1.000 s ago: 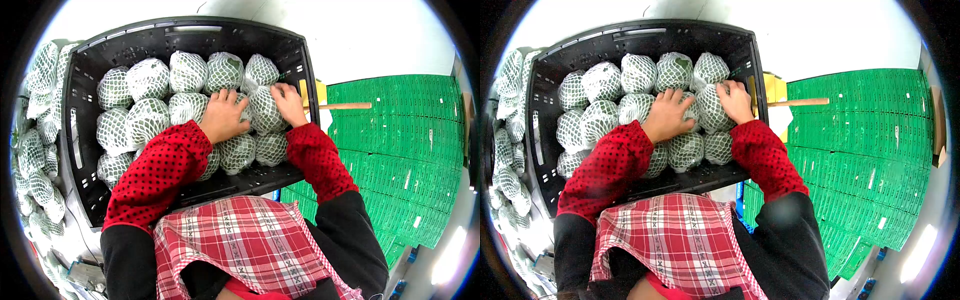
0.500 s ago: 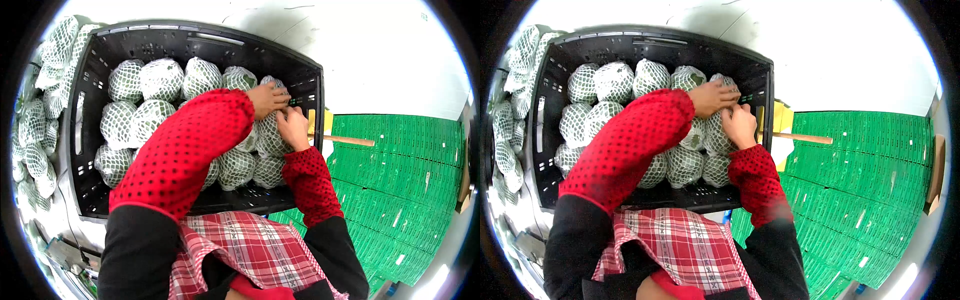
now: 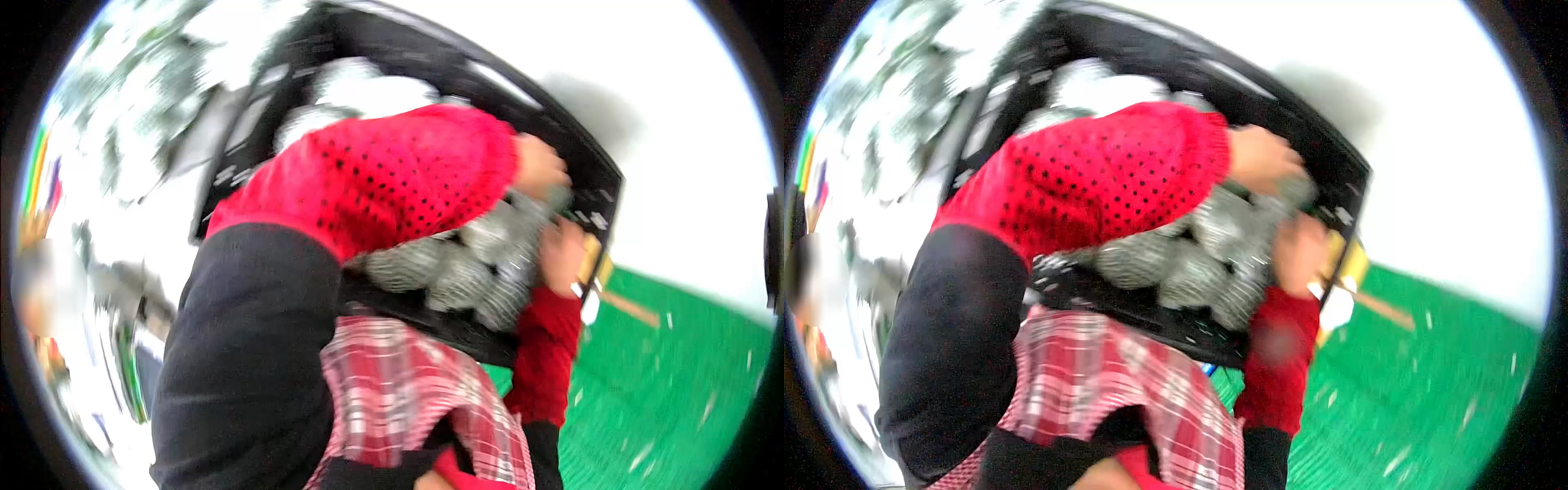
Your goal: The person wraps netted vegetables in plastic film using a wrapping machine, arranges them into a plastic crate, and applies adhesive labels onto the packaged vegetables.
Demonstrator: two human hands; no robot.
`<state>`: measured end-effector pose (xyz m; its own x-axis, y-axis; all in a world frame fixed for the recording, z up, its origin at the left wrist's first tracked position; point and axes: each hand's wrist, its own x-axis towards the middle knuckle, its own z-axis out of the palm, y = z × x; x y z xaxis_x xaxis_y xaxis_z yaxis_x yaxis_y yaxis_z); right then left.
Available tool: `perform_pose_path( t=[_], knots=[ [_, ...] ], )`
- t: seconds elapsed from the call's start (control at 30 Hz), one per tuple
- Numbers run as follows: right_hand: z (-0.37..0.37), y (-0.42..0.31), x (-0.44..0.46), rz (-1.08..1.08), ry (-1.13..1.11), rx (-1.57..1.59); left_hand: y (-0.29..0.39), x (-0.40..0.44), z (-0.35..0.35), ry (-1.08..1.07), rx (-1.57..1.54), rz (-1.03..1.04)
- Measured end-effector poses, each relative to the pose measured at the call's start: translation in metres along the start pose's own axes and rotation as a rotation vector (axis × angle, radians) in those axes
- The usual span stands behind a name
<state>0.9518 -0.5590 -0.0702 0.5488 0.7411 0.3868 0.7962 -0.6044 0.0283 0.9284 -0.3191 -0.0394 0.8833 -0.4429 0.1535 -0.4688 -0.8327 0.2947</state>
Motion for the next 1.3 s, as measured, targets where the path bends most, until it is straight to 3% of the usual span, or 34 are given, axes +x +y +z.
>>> perform_pose_path(
  t=[0.03, 0.07, 0.13, 0.17, 0.2, 0.27, 0.3, 0.37, 0.43, 0.5, 0.57, 0.6, 0.63, 0.7, 0.83, 0.9, 0.97, 1.03, 1.1, 1.17, 1.3],
  knots=[
    [0.004, 0.022, -0.004, -0.127, -0.123, -0.121, 0.005, -0.027, -0.028, -0.018, -0.113, -0.052],
    [-0.057, -0.029, 0.033, 0.39, -0.305, 0.398, 0.02, -0.061, -0.081, -0.144, -0.128, -0.126],
    [-0.039, 0.004, 0.027, 0.349, -0.218, 0.414, 0.043, -0.144, -0.132, 0.268, -0.028, -0.215],
    [-0.039, 0.011, 0.028, 0.363, -0.273, 0.445, 0.061, -0.191, -0.157, 0.545, -0.051, -0.321],
    [-0.037, 0.012, 0.028, 0.34, -0.3, 0.464, 0.071, -0.239, -0.158, 0.964, 0.005, -0.378],
    [-0.035, 0.007, 0.027, 0.312, -0.294, 0.482, 0.116, -0.338, -0.143, 1.378, 0.289, -0.845],
    [-0.035, 0.006, 0.032, 0.284, -0.265, 0.483, 0.141, -0.371, -0.11, 1.708, 0.006, -1.034],
    [-0.023, -0.003, 0.034, 0.227, -0.233, 0.454, 0.212, -0.42, -0.037, 1.507, 0.118, -1.593],
    [0.003, -0.008, 0.029, 0.251, -0.239, 0.393, 0.259, -0.459, 0.069, 1.546, -0.498, -1.848],
    [0.008, -0.046, 0.04, 0.126, -0.269, 0.528, 0.272, -0.482, 0.137, 1.502, -0.538, -2.194],
    [-0.014, -0.131, 0.054, 0.018, -0.369, 0.702, 0.252, -0.506, 0.171, 1.645, -0.368, -2.211],
    [-0.026, -0.17, 0.054, -0.036, -0.427, 0.801, 0.237, -0.513, 0.175, 1.781, -0.405, -2.057],
    [-0.039, -0.205, 0.048, -0.15, -0.436, 0.904, 0.226, -0.51, 0.163, 1.72, -0.445, -2.013],
    [-0.062, -0.25, 0.037, -0.447, -0.439, 0.864, 0.202, -0.506, 0.165, 1.541, -0.423, -1.979],
    [-0.114, -0.283, 0.014, -0.64, -0.481, 0.957, 0.184, -0.498, 0.165, 1.879, -0.801, -1.647],
    [-0.108, -0.275, 0.002, -0.598, -0.477, 0.95, 0.175, -0.493, 0.178, 2.065, -0.726, -2.077],
    [-0.099, -0.27, -0.008, -0.463, -0.473, 0.996, 0.173, -0.503, 0.196, 2.153, -0.865, -1.869],
    [-0.1, -0.277, -0.003, -0.444, -0.454, 1.012, 0.179, -0.503, 0.178, 2.073, -0.974, -1.54],
    [-0.088, -0.27, 0.006, -0.34, -0.513, 1.028, 0.176, -0.515, 0.201, 1.926, -1.186, -1.628],
    [-0.085, -0.259, 0.008, -0.305, -0.42, 0.986, 0.18, -0.511, 0.214, 1.93, -1.16, -1.661],
    [-0.078, -0.241, 0.009, -0.211, -0.415, 1.021, 0.202, -0.483, 0.175, 2.021, -0.833, -1.701]
  ],
)
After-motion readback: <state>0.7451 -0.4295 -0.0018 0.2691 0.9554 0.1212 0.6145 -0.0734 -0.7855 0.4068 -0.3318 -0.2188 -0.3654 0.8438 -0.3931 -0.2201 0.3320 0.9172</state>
